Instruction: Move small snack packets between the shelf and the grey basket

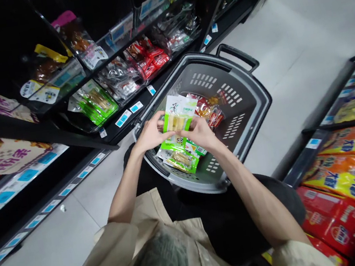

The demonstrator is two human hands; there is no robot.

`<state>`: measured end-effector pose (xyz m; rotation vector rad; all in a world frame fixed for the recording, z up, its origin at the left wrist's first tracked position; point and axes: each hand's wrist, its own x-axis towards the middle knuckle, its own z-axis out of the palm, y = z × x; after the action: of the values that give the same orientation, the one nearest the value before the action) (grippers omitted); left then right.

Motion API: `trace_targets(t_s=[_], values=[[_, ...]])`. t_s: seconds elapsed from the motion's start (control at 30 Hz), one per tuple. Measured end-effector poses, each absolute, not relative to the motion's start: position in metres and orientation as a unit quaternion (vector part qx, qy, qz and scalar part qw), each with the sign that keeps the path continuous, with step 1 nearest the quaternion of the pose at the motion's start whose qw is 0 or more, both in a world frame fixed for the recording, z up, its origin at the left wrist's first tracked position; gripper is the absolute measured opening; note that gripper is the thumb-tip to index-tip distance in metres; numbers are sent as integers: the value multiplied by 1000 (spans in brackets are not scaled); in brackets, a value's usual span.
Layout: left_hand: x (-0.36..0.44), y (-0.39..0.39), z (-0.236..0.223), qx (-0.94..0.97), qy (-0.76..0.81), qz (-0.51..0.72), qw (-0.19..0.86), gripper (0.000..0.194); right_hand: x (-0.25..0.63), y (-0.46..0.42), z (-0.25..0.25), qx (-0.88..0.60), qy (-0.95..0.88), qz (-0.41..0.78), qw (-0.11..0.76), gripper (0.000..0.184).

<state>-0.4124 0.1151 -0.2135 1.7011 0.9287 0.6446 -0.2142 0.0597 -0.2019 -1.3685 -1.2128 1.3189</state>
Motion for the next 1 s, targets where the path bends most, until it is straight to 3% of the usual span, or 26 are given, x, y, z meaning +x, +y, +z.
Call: trace_targets(t_s=[0.33, 0.57, 0.77, 1.0], values=[[-413, 116, -214, 702, 396, 275, 524, 63, -216, 60, -207, -556, -480, 525, 430, 48], [-412, 117, -218, 682, 417, 294, 524, 57, -216, 62, -209, -554, -464, 527, 446, 66], [-411, 122, -228, 652, 441, 326, 523, 55, -213, 65, -216, -564, -455, 520, 453, 54], [-411, 120, -224, 638, 437, 333, 539, 60, -212, 64, -215, -572, -446, 533, 436, 57]])
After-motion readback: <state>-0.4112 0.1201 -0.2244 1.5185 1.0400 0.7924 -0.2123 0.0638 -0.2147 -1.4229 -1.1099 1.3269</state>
